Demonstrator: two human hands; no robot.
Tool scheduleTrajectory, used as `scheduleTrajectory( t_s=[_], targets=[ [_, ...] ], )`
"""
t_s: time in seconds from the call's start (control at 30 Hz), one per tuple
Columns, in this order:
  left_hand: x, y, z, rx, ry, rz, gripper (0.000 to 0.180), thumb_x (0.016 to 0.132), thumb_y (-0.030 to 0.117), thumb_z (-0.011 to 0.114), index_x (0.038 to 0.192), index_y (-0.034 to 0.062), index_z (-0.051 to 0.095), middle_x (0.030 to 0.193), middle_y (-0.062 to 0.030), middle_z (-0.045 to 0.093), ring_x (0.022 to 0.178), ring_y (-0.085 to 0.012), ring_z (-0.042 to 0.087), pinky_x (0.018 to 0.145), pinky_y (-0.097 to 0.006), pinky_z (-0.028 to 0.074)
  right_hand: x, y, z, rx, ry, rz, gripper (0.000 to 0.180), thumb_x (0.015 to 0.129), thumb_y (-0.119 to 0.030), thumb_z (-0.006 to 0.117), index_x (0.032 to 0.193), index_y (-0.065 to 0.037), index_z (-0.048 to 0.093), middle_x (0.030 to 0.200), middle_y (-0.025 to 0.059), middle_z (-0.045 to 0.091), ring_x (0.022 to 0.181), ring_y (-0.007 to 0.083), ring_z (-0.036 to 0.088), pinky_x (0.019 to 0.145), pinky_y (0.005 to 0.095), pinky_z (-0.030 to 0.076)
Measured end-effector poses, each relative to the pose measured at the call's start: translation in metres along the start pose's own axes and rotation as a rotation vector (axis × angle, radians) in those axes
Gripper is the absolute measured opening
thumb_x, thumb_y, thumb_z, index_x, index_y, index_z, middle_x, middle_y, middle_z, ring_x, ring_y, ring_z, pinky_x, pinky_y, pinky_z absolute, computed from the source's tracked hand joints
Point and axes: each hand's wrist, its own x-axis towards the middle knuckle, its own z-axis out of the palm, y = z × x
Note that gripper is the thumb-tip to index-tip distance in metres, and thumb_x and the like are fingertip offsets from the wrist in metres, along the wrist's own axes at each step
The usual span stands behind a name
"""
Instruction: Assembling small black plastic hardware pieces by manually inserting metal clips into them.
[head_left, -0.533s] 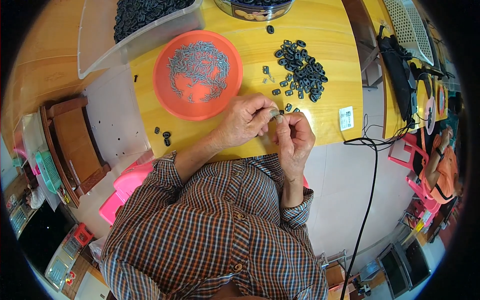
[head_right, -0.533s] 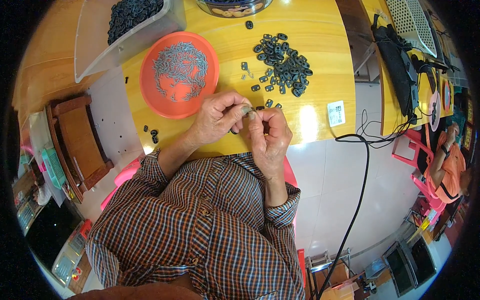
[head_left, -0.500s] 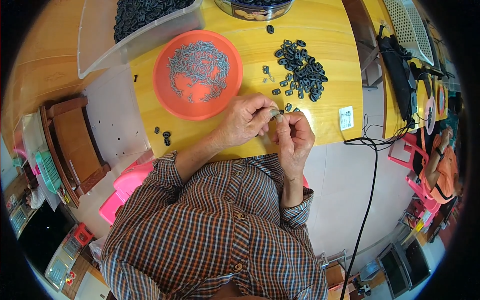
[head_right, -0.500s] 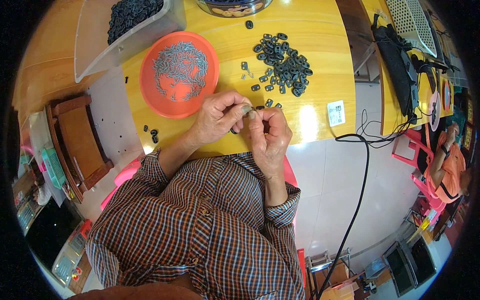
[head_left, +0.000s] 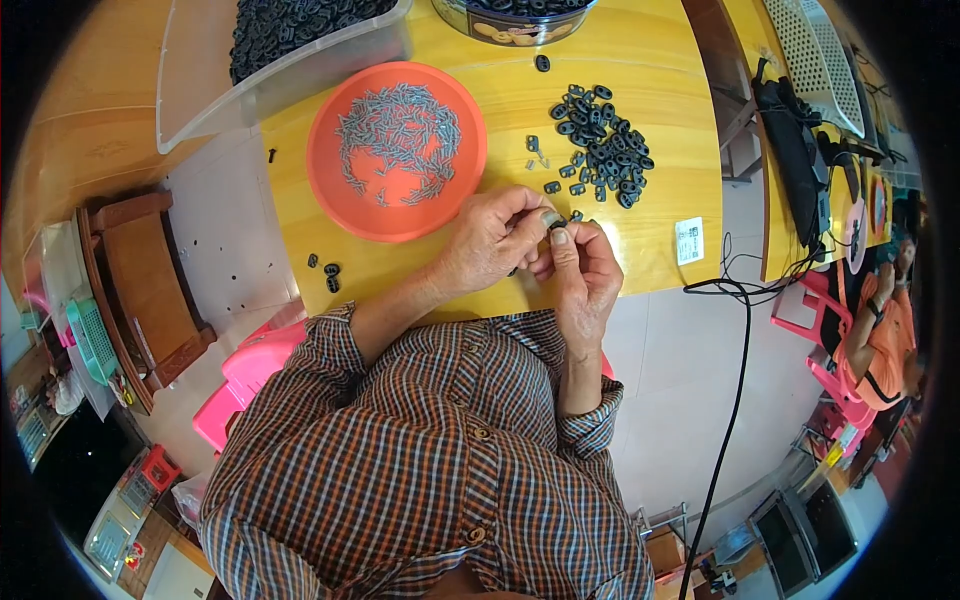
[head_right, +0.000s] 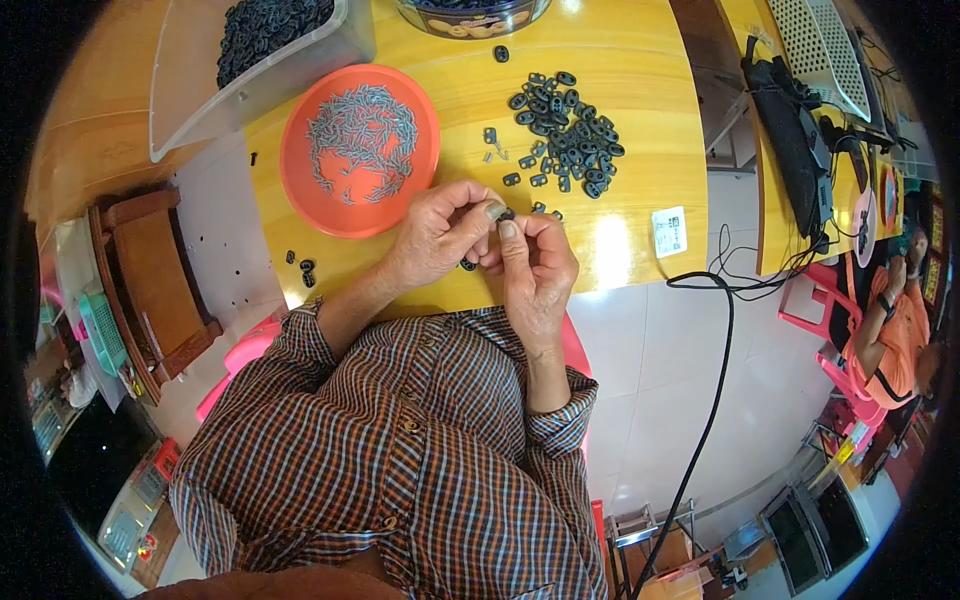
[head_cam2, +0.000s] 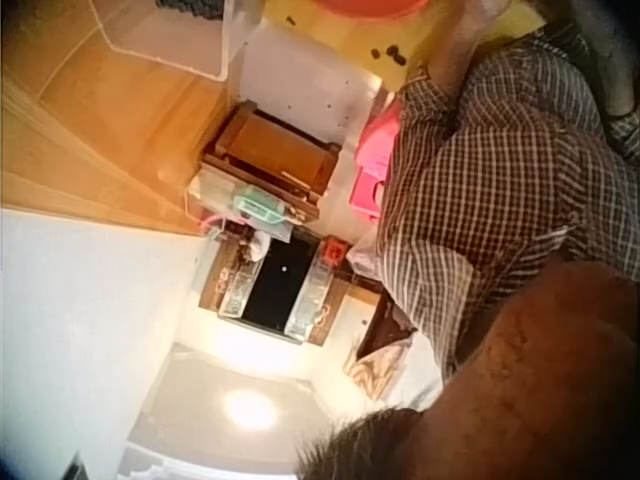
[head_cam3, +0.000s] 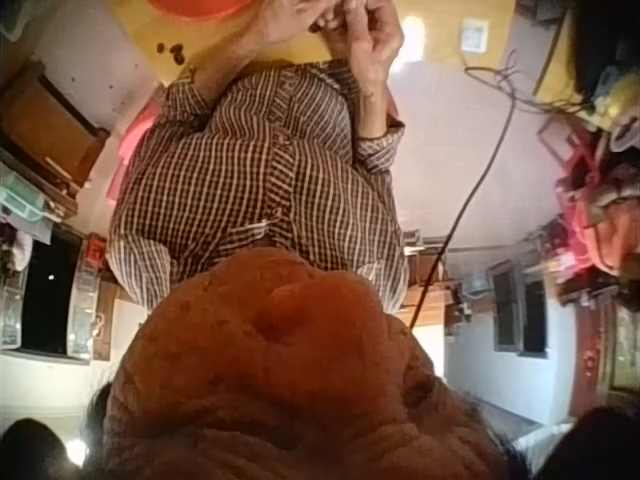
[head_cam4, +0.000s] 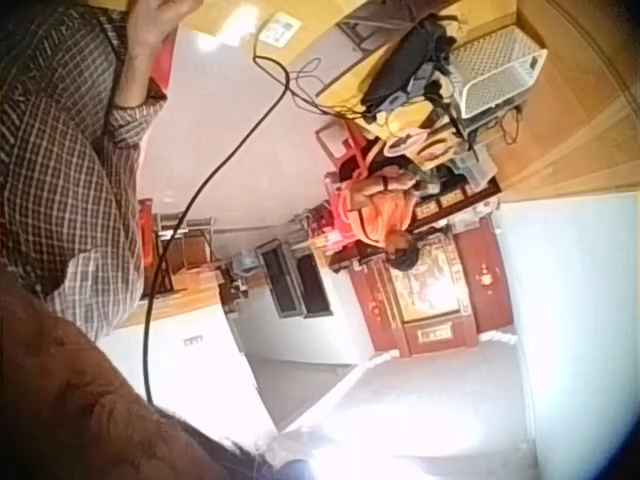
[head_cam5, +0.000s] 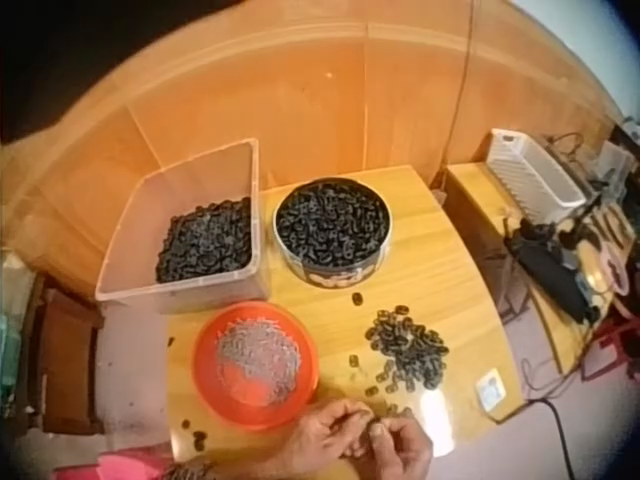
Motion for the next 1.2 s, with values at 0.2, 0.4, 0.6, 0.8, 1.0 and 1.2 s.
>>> scheduleTrajectory(
  t_s=[0.2, 0.4, 0.6, 0.8, 1.0, 1.2],
  targets=[
    [0.003, -0.001, 0.000, 0.058, 0.000, -0.004, 0.015, 0.095, 0.012, 0.050, 0.092, -0.0015, 0.058, 0.062, 0.0001, 0.054, 0.050, -0.0043, 0.051, 0.045, -0.020, 0.042, 0.002, -0.004, -0.007, 0.021, 0.023, 0.096, 0.013, 0.094, -0.011, 0.055, 0.088, 0.001, 0.057, 0.065, 0.0023, 0.056, 0.055, 0.0072, 0.051, 0.050, 0.0205, 0.040],
    [0.004, -0.001, -0.002, 0.162, 0.029, 0.002, 0.016, 0.094, 0.014, 0.053, 0.090, -0.0005, 0.057, 0.058, 0.0013, 0.052, 0.048, -0.0042, 0.049, 0.043, -0.020, 0.039, 0.003, 0.001, -0.005, 0.005, 0.040, 0.072, 0.012, 0.092, -0.011, 0.057, 0.088, 0.000, 0.057, 0.068, 0.0014, 0.055, 0.054, 0.0071, 0.050, 0.050, 0.0203, 0.040],
    [0.004, -0.009, -0.003, 0.176, 0.024, 0.036, 0.013, 0.093, 0.012, 0.055, 0.091, -0.0005, 0.057, 0.058, 0.0019, 0.051, 0.048, -0.0032, 0.048, 0.043, -0.020, 0.037, 0.003, 0.003, -0.005, -0.019, 0.053, 0.033, 0.012, 0.092, -0.011, 0.059, 0.086, -0.001, 0.058, 0.068, -0.0002, 0.054, 0.054, 0.0061, 0.049, 0.050, 0.0197, 0.039],
    [0.003, -0.006, -0.001, 0.112, 0.015, 0.002, 0.012, 0.092, 0.011, 0.056, 0.092, -0.0006, 0.057, 0.061, 0.0019, 0.052, 0.050, -0.0030, 0.049, 0.044, -0.020, 0.039, 0.004, -0.003, -0.007, 0.025, 0.048, 0.136, 0.013, 0.092, -0.012, 0.058, 0.082, -0.003, 0.058, 0.062, -0.0021, 0.052, 0.051, 0.0053, 0.045, 0.047, 0.0191, 0.034],
    [0.004, -0.007, 0.001, 0.094, 0.025, 0.008, 0.008, 0.091, 0.008, 0.056, 0.091, -0.0002, 0.058, 0.062, 0.0018, 0.053, 0.050, -0.0029, 0.051, 0.044, -0.018, 0.041, 0.005, 0.001, -0.011, 0.153, 0.054, 0.197, 0.014, 0.090, -0.012, 0.060, 0.081, -0.002, 0.059, 0.062, -0.0007, 0.052, 0.048, 0.0054, 0.041, 0.044, 0.0198, 0.031],
    [0.004, -0.015, -0.001, 0.160, 0.014, 0.090, 0.006, 0.091, 0.006, 0.056, 0.091, 0.0001, 0.058, 0.062, 0.0012, 0.054, 0.050, -0.0030, 0.051, 0.043, -0.018, 0.041, 0.006, -0.002, -0.009, 0.117, 0.064, 0.218, 0.014, 0.088, -0.011, 0.060, 0.079, -0.001, 0.058, 0.064, 0.0006, 0.053, 0.047, 0.0052, 0.038, 0.043, 0.0198, 0.030]
  ],
)
